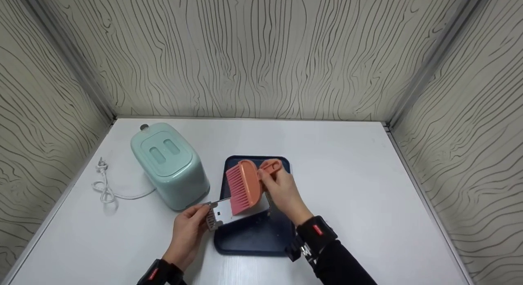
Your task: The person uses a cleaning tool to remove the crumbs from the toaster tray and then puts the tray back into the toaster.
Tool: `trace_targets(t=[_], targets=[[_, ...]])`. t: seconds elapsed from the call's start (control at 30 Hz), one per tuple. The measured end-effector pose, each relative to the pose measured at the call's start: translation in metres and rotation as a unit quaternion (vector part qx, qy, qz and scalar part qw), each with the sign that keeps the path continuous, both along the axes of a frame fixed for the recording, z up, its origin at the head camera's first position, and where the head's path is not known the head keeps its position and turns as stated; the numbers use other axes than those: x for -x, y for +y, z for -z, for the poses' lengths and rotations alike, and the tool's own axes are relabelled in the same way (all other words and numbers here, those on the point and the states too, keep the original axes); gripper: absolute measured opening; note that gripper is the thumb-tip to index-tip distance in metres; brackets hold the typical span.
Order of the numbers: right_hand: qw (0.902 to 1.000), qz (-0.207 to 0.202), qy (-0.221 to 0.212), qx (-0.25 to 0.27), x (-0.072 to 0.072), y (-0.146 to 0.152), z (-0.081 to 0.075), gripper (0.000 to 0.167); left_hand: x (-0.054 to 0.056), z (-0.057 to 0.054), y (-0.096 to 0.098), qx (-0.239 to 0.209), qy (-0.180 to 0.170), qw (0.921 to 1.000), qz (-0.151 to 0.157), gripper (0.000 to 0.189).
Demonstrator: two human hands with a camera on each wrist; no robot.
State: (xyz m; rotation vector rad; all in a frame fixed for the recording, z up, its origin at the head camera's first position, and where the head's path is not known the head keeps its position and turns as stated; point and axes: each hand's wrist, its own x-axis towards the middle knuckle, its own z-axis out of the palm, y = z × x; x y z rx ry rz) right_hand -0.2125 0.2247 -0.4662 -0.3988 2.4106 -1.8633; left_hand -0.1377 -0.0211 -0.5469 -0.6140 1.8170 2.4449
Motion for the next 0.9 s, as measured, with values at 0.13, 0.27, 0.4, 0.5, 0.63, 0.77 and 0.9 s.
trace_targets(t=[0.13,0.27,0.4,0.5,0.63,0.77,0.9], targets=[[0.9997,0.021,0.001,-0.008,0.002,0.01,0.0,0.03,-0.001,-0.003,0.0,-0.011,0.005,0.9999,0.001,0.029],[0.9983,0.044,0.011,-0.038,0.003,0.02,0.001,0.029,-0.002,-0.003,0.0,-0.024,0.006,0.9997,0.001,0.03],[0.9962,0.056,0.02,-0.064,0.003,0.028,0.001,0.03,-0.002,-0.003,-0.001,-0.025,0.006,0.9997,0.001,0.029],[0.995,0.06,0.028,-0.074,0.004,0.034,-0.001,0.032,-0.002,-0.003,-0.002,-0.023,0.006,0.9997,0.002,0.028],[0.9938,0.066,0.038,-0.081,0.004,0.04,-0.003,0.03,-0.001,-0.004,-0.003,-0.021,0.008,0.9997,0.001,0.026],[0.991,0.074,0.053,-0.098,0.005,0.044,-0.003,0.028,-0.001,-0.005,-0.004,-0.02,0.01,0.9998,-0.002,0.025],[0.987,0.08,0.07,-0.12,0.004,0.047,-0.002,0.026,-0.001,-0.004,-0.004,-0.014,0.016,0.9998,-0.004,0.025]])
